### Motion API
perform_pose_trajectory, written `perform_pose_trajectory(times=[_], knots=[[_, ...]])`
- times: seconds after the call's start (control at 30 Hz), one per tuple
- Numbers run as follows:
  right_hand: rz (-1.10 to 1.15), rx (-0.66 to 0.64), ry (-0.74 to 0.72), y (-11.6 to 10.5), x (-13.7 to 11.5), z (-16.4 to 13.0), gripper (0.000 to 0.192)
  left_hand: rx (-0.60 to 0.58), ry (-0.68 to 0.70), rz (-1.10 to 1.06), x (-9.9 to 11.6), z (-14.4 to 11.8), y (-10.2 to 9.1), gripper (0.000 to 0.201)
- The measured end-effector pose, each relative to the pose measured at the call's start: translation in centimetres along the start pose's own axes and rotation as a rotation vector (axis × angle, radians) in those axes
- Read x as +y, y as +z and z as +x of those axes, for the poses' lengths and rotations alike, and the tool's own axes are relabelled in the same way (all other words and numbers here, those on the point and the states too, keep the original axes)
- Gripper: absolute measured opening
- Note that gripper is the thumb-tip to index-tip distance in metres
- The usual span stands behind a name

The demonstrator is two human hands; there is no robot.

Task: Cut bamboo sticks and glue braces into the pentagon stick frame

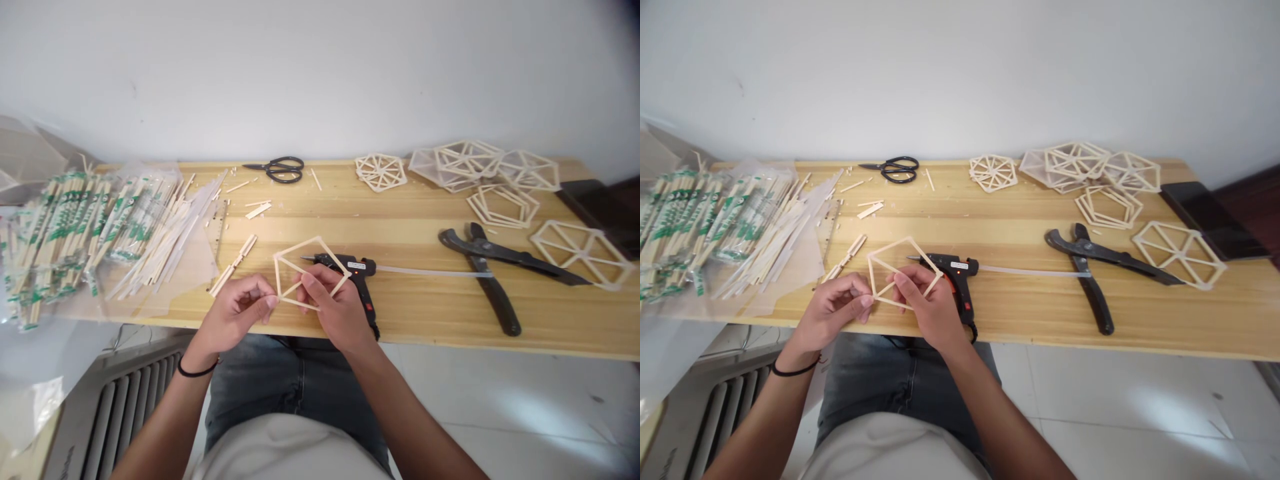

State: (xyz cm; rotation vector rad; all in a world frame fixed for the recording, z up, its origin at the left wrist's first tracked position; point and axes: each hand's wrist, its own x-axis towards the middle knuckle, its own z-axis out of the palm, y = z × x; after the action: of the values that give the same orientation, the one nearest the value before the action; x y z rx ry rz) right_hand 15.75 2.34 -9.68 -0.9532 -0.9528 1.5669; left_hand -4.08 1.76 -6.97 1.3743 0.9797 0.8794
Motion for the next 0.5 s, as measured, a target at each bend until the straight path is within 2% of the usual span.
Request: perform_pose_trajectory(times=[0.5], knots=[[-0.006, -0.002, 0.008, -0.12, 0.22, -0.01, 0.038, -0.035, -0.01, 0.001, 0.01, 0.04, -0.02, 0.028]])
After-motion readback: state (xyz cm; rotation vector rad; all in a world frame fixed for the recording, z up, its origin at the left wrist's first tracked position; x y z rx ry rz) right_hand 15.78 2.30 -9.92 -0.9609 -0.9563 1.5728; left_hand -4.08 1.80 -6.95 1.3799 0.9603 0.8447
